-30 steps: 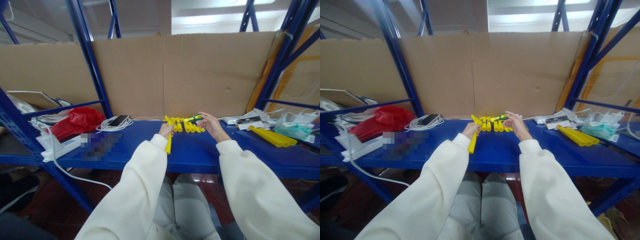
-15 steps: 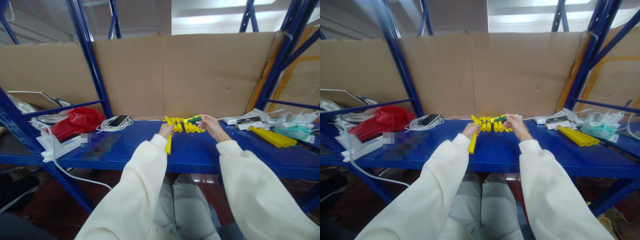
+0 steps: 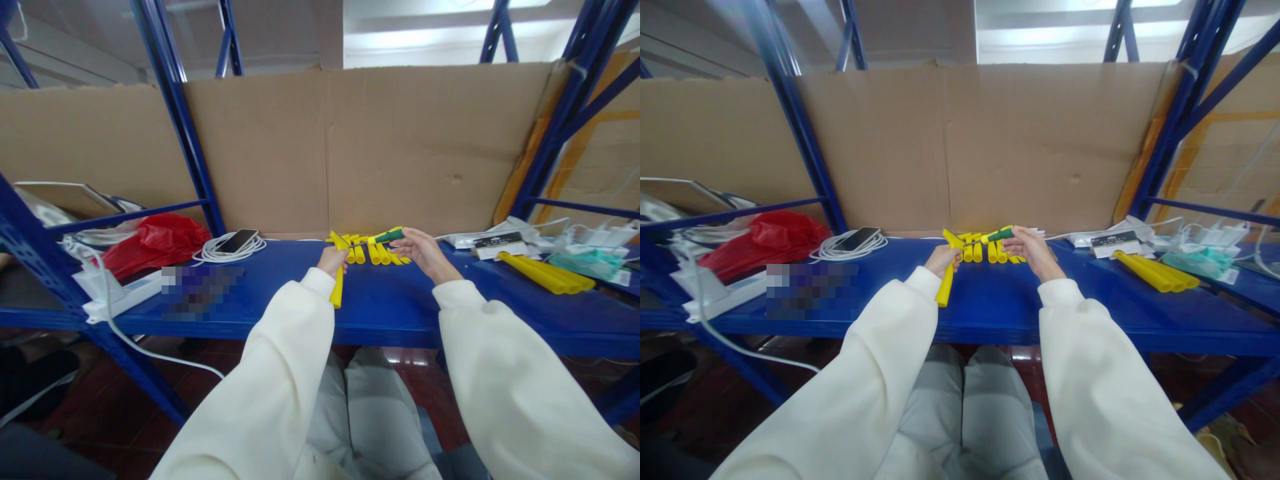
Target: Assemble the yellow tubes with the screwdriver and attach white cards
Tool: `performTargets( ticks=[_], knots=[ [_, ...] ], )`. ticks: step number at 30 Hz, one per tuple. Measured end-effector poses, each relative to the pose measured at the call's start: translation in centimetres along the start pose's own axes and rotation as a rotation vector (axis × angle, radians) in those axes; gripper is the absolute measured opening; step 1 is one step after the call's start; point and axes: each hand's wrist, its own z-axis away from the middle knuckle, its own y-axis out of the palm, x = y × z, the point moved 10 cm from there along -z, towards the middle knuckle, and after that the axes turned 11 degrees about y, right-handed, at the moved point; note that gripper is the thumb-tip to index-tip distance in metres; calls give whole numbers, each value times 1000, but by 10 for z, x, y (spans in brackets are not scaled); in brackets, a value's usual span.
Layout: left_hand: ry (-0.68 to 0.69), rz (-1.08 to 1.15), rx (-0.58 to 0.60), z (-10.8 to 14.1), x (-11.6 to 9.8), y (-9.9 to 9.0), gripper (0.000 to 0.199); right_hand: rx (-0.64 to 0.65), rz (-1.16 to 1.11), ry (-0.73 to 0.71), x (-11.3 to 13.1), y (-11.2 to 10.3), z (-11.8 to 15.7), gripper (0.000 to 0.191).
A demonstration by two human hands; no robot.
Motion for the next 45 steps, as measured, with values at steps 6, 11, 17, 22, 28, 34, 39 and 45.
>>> performTargets(
  ticks=[6,11,17,22,28,34,39,45],
  knots=[
    [-11,-5,-6,2,-1,0,20,15,12,-17,2,3,2,19],
    [-12,-4,-11,1,0,-1,19,-18,11,15,-1,1,4,22],
    [-11,-10,-5,0,1,-1,15,-61,19,37,-3,-2,3,26],
    [-16,-17,-2,1,1,-1,13,-58,29,27,-3,-3,2,32],
    [-14,-4,4,-1,2,0,12,-65,59,16,-3,-5,0,30],
    [-14,-9,9,-2,3,1,11,-72,99,43,-8,-3,-2,30],
    [-14,-8,18,-1,2,2,9,-92,69,3,-5,-4,-2,29],
    [-21,-36,19,1,2,2,12,-84,90,-90,1,-2,-1,41]
  ],
)
